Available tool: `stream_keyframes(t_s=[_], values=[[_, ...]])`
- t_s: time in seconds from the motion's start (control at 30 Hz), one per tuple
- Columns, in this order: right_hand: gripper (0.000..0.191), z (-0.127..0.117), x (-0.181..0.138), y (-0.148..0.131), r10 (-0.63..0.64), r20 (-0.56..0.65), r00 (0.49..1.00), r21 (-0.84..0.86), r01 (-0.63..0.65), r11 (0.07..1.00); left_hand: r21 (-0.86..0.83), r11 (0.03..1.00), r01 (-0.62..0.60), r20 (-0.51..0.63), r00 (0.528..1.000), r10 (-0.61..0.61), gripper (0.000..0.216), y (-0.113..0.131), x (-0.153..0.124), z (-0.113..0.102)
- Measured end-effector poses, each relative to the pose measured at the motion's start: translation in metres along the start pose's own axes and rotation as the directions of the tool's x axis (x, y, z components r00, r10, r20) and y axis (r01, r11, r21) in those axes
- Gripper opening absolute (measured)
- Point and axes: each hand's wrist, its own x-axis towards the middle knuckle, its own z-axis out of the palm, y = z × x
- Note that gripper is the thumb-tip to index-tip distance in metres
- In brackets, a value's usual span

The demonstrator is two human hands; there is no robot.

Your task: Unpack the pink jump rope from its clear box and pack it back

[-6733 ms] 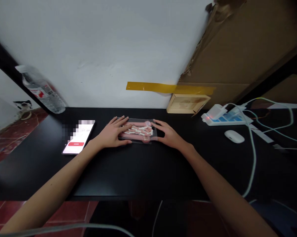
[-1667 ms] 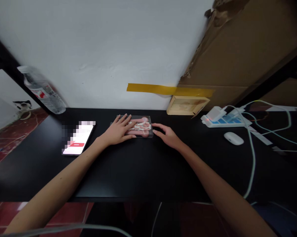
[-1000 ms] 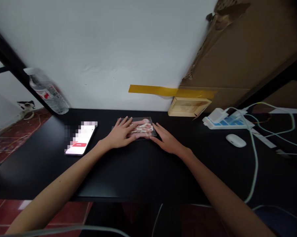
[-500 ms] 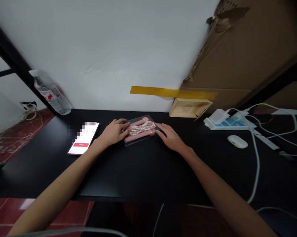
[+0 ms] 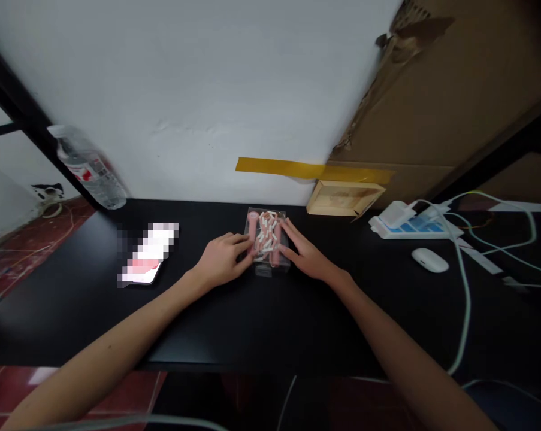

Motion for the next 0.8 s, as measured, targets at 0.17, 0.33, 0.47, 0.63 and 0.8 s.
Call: stream_keyframes(t_s=[0.17, 0.33, 0.47, 0.63, 0.8], values=[[0.067, -0.005, 0.001, 0.009, 0.044, -0.024, 0.999, -0.028, -0.045, 0.999, -0.010, 0.999, 0.036, 0.011, 0.999, -0.036, 0.048, -0.037, 0.002, 0.009], [0.071, -0.016, -0.004, 0.014, 0.127, 0.025, 0.992, -0.159, -0.121, 0.980, 0.056, 0.989, 0.138, 0.246, 0.958, -0.147, 0.059, -0.064, -0.005, 0.022], [0.074, -0.021, -0.008, 0.014, 0.063, 0.114, 0.992, -0.203, -0.039, 0.978, 0.047, 0.996, 0.070, 0.323, 0.943, -0.082, 0.068, -0.059, -0.007, 0.021], [0.071, -0.012, -0.005, 0.009, 0.015, 0.093, 0.996, -0.233, 0.007, 0.973, 0.066, 0.996, 0.063, 0.334, 0.939, -0.082, 0.069, -0.058, -0.006, 0.019], [0.059, -0.010, -0.004, 0.008, 0.011, 0.083, 0.996, -0.202, 0.006, 0.979, -0.007, 0.994, 0.110, 0.351, 0.931, -0.100, 0.065, -0.063, -0.003, 0.014]])
